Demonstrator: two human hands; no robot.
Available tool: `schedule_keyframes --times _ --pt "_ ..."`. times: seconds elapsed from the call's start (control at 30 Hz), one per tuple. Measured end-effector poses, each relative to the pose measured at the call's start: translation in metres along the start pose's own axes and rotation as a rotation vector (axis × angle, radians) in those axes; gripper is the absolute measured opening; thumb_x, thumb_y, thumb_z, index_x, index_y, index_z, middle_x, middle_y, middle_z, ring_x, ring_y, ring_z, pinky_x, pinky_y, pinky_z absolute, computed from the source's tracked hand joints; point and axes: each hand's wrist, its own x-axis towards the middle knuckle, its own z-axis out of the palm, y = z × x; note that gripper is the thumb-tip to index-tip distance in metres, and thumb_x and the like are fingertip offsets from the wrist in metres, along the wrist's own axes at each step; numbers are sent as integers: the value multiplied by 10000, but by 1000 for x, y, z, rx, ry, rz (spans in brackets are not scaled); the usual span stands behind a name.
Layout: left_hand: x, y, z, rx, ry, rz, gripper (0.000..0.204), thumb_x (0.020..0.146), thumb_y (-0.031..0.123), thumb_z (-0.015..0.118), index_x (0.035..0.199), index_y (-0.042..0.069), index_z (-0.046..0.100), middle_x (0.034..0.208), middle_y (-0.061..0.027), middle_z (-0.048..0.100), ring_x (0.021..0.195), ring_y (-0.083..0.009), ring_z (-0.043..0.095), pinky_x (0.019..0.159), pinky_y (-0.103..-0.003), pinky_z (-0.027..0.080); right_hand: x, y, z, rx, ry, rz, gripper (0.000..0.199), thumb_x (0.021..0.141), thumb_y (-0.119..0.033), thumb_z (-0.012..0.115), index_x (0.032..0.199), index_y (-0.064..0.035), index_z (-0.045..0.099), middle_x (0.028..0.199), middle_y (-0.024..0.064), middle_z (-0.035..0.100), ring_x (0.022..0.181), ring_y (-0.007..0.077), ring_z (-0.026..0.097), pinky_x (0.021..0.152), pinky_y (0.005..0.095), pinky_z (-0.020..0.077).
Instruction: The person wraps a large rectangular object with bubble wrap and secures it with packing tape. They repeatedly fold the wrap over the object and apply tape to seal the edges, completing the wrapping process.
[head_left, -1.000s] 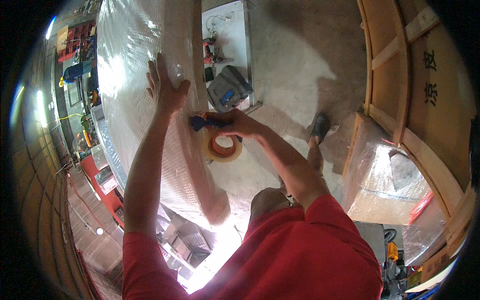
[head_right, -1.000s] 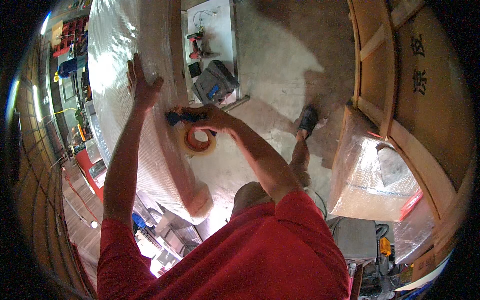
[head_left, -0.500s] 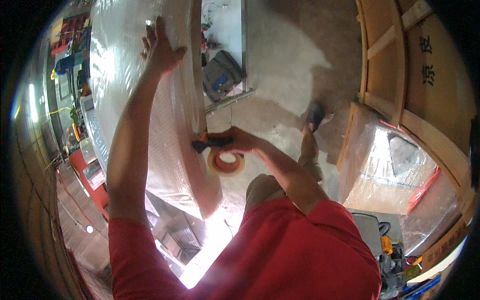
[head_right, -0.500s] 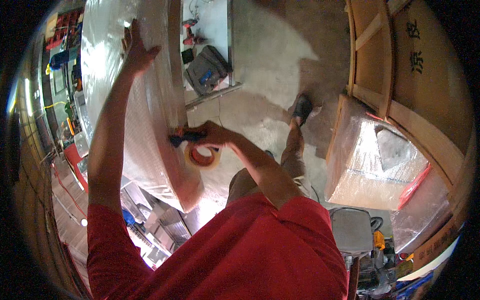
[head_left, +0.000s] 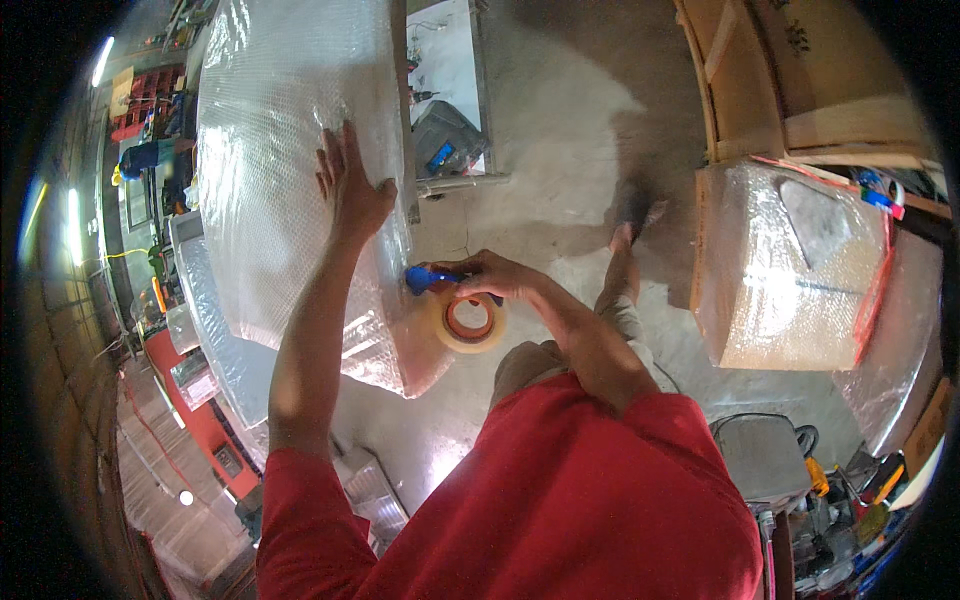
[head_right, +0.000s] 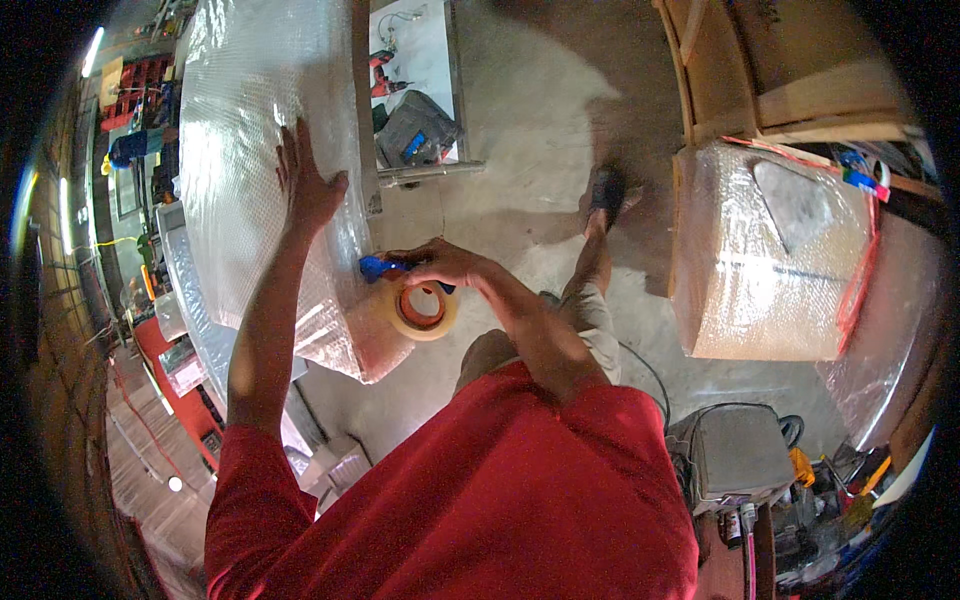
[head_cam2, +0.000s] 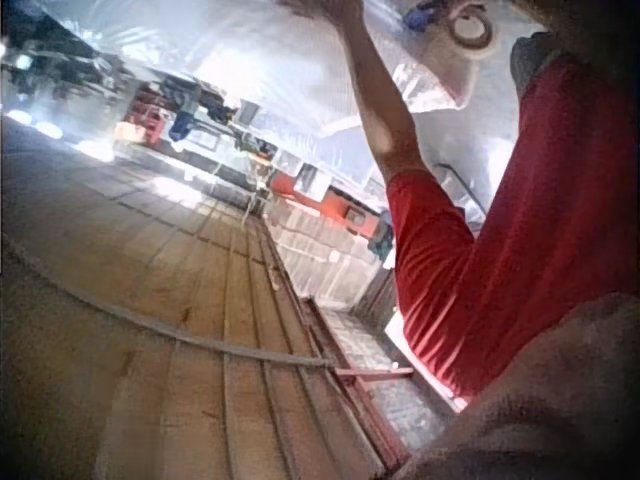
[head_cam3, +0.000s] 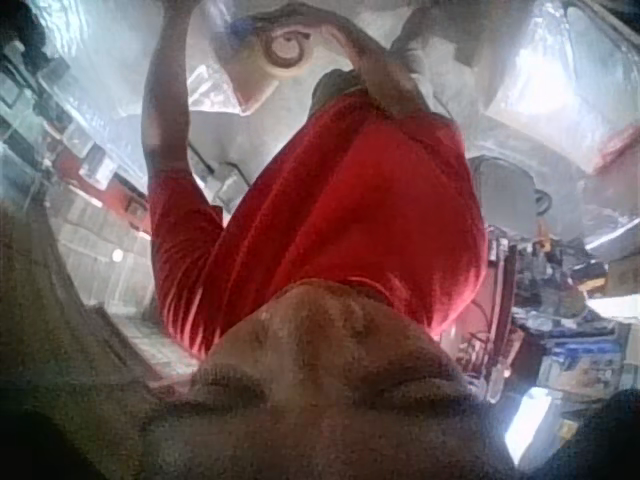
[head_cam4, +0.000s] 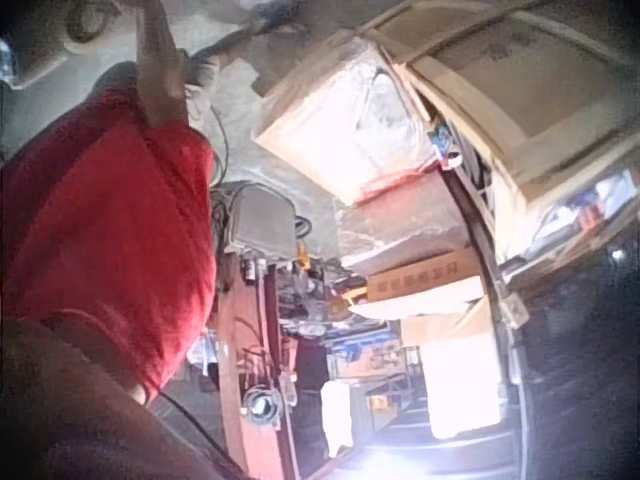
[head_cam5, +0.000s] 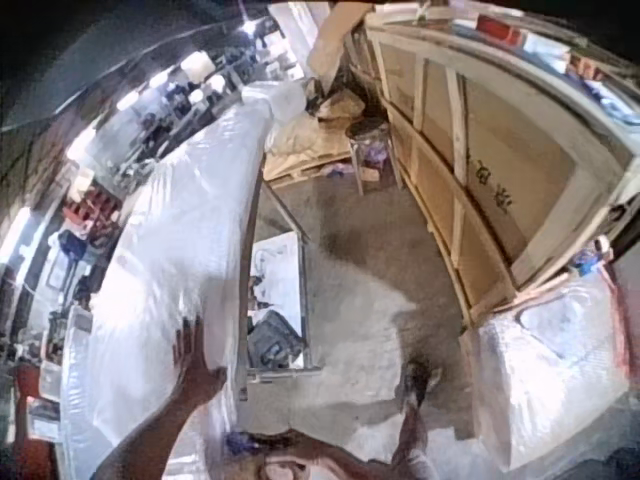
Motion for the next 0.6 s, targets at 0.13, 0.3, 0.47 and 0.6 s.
schedule_keyframes --times 0.13,0.3,0.47,0.6 --pt "-52 2 -6 264 -132 402 713 761 175 664 1442 104 463 1582 -161 276 1486 -416 170 1169 -631 154 -25 19 29 -56 59 -73 637 796 -185 698 1413 -118 551 1363 54 608 1180 139 563 1049 294 426" --pt "-123 13 -36 415 -351 730 409 816 289 600 1148 82 720 1358 -89 595 1454 -345 299 1182 -620 118 -53 35 65 -97 136 -30 633 781 -236 736 1388 -141 583 1355 68 613 1178 136 562 1062 303 415" --pt "-199 11 -53 314 -654 830 418 890 318 530 1158 48 701 1347 -71 601 1435 -331 339 1178 -628 120 -110 78 144 -95 147 166 620 783 -191 776 1375 -151 593 1212 30 695 1098 108 586 994 308 453" --pt "-263 11 -61 50 -835 725 359 905 239 517 1127 22 699 1279 -148 631 1348 -320 471 1192 -502 224 -119 115 194 -43 126 283 617 829 -185 790 1402 -158 562 1203 25 699 974 105 588 893 294 473"
